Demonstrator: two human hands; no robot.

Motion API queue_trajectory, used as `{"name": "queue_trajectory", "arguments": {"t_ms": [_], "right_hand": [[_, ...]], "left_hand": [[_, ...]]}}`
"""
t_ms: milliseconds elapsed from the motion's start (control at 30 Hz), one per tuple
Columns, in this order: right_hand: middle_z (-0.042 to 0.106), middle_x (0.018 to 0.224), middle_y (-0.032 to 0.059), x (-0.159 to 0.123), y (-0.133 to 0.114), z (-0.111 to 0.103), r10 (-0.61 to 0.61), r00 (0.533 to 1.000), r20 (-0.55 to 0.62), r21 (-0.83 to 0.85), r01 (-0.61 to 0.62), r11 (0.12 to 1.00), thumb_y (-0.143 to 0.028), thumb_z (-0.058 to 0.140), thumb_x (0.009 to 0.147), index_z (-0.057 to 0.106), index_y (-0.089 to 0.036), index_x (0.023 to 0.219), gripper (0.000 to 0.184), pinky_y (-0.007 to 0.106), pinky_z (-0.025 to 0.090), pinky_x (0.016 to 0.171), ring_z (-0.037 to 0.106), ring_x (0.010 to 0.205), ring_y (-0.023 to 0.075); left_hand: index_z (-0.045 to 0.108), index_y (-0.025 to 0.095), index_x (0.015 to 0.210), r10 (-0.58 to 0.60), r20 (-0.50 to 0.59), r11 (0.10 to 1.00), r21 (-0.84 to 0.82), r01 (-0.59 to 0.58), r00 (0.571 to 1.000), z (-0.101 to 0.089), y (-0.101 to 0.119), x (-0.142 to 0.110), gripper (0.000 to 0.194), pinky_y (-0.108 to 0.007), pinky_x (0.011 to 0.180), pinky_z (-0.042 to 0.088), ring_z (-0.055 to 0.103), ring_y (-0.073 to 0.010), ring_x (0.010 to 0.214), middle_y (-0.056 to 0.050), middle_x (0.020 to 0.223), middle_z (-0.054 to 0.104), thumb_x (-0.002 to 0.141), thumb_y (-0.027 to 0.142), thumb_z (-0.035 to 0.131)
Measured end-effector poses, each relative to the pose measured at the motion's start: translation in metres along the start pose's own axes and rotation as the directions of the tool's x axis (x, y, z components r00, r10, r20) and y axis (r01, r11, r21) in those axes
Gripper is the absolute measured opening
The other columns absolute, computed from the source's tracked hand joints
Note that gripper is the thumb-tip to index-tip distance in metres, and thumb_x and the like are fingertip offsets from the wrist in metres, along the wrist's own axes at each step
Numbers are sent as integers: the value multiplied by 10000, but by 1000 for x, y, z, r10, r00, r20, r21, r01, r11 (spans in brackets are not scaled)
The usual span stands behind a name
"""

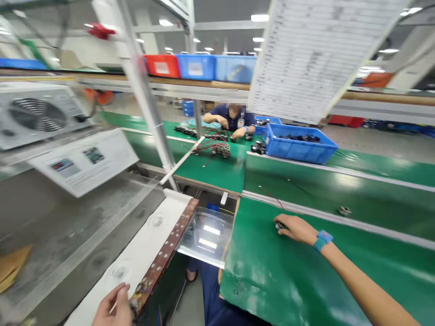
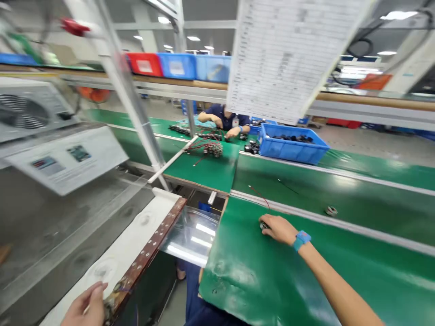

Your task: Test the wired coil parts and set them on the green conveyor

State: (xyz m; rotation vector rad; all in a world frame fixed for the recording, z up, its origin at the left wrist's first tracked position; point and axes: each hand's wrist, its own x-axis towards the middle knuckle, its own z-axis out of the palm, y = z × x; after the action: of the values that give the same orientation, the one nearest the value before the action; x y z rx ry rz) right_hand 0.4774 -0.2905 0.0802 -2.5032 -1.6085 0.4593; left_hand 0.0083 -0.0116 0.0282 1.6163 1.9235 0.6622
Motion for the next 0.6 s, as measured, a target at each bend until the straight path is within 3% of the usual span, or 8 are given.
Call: {"name": "queue_trajectory", "arguments": {"t_ms": [100, 200, 267, 333, 400, 500, 533, 600], "right_hand": [[621, 1072, 91, 18, -61, -17, -255, 966, -42, 126, 258, 958, -325, 467, 895, 541, -262, 1164, 285, 371, 499, 780, 608, 903, 234], [604, 1100, 99, 35, -149, -36, -556, 830, -32, 199, 551, 811, -316, 429, 931, 489, -304, 1250, 325, 371, 509, 782, 600, 934, 232], [589, 1142, 98, 39, -213, -47, -745, 667, 21, 233, 721, 653, -280, 442, 931, 472, -320, 1277, 350, 361, 504, 815, 588, 991, 228], [579, 1169, 83, 38, -272, -54, -884, 454, 114, 276, 840, 467, -249, 457, 928, 478, -320, 1268, 348, 331, 491, 850, 572, 1039, 208], [577, 1176, 64, 36, -319, -55, -954, 228, 197, 309, 909, 281, -233, 458, 930, 488, -310, 1254, 335, 301, 474, 873, 559, 1064, 186], [583, 1155, 56, 42, -367, -39, -965, -42, 258, 304, 952, 40, -241, 471, 924, 502, -278, 1237, 317, 274, 461, 858, 563, 1038, 173], [587, 1139, 56, 49, -379, -28, -958, -91, 273, 281, 960, -11, -246, 488, 915, 510, -266, 1225, 311, 268, 462, 838, 570, 1012, 172], [598, 1089, 56, 70, -401, 0, -946, -100, 309, 178, 983, -46, -227, 517, 893, 536, -235, 1171, 279, 261, 461, 787, 584, 946, 174]], "left_hand": [[617, 246, 1097, 155, -18, 983, -101, -156, 988, -2, 29, -40, 395, -420, 933, 504, 624, -277, 1053, -56, 1167, 671, 799, 471, 487], [502, 196, 1273, 515, -133, 838, -128, -530, 847, -2, 64, -69, 427, -408, 1115, 359, 437, -240, 1316, -98, 1365, 537, 882, 354, 430], [327, 198, 1418, 680, -134, 724, -37, -689, 721, -7, 83, -78, 536, -425, 1149, 311, 303, -223, 1403, -95, 1482, 402, 898, 271, 430], [212, 201, 1469, 790, -112, 612, 76, -787, 603, -18, 91, -78, 624, -468, 1162, 275, 191, -236, 1445, -91, 1535, 313, 894, 240, 452], [208, 189, 1469, 837, -113, 547, 171, -820, 535, -35, 87, -71, 643, -504, 1161, 255, 150, -250, 1454, -102, 1535, 313, 886, 245, 474], [444, 191, 1341, 804, -166, 595, 256, -762, 572, -68, 59, -51, 447, -504, 1141, 270, 310, -243, 1395, -96, 1359, 554, 898, 252, 451], [546, 205, 1233, 763, -183, 645, 277, -712, 620, -80, 46, -44, 348, -492, 1132, 279, 418, -234, 1324, -79, 1238, 642, 908, 245, 425], [654, 221, 997, 638, -186, 756, 339, -561, 747, -105, 18, -31, 283, -465, 1100, 307, 585, -214, 1112, -54, 1016, 720, 921, 234, 381]]}}
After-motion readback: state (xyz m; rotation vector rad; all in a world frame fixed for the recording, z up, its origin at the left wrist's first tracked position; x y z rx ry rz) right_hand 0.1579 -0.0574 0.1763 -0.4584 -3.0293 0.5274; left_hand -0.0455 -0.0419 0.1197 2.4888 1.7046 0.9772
